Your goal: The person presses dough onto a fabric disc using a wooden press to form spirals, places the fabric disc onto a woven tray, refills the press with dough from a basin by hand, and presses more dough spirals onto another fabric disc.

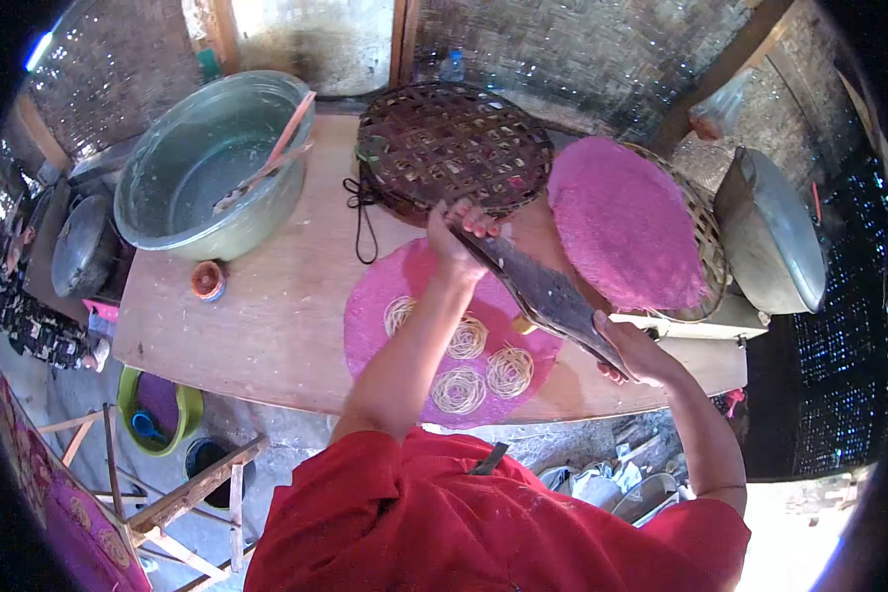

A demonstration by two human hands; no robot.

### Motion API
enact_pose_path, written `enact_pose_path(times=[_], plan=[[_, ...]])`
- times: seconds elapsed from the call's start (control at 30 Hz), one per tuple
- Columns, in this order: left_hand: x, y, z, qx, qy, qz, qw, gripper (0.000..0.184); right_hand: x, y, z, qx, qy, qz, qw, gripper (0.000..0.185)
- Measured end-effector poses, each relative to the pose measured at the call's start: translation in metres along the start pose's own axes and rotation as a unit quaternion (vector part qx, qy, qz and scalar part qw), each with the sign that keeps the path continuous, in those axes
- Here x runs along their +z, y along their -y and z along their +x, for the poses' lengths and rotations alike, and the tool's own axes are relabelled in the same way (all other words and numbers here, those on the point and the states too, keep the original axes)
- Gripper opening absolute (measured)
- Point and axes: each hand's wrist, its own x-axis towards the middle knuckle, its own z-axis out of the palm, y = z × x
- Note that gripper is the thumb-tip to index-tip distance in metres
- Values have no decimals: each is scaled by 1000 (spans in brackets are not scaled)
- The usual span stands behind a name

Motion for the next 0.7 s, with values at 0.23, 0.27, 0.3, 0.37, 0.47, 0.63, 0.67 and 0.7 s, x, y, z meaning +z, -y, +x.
enact_pose_path(times=[0.23,0.27,0.3,0.37,0.47,0.63,0.67,0.7], plan=[[-41,41,21,-51,54,-78,994,35,-12,-45,18,7,-97,-53,994,66],[-30,37,22,-46,59,-47,996,35,-11,-48,21,-6,-96,-39,995,66],[-17,31,21,-41,64,-16,997,35,-8,-49,22,-20,-94,-26,995,66],[-2,26,16,-34,58,14,998,35,-4,-37,7,-26,-95,-9,995,66],[3,29,6,-35,48,18,998,34,-7,-27,-13,-13,-87,15,996,64],[6,47,3,-41,35,-22,998,32,-21,-27,-20,-30,-120,-66,990,65],[5,47,9,-40,58,-24,997,32,-20,-27,-17,-15,-138,-77,987,67],[3,45,15,-38,82,-26,996,33,-17,-28,-11,-16,-139,-78,987,67]])
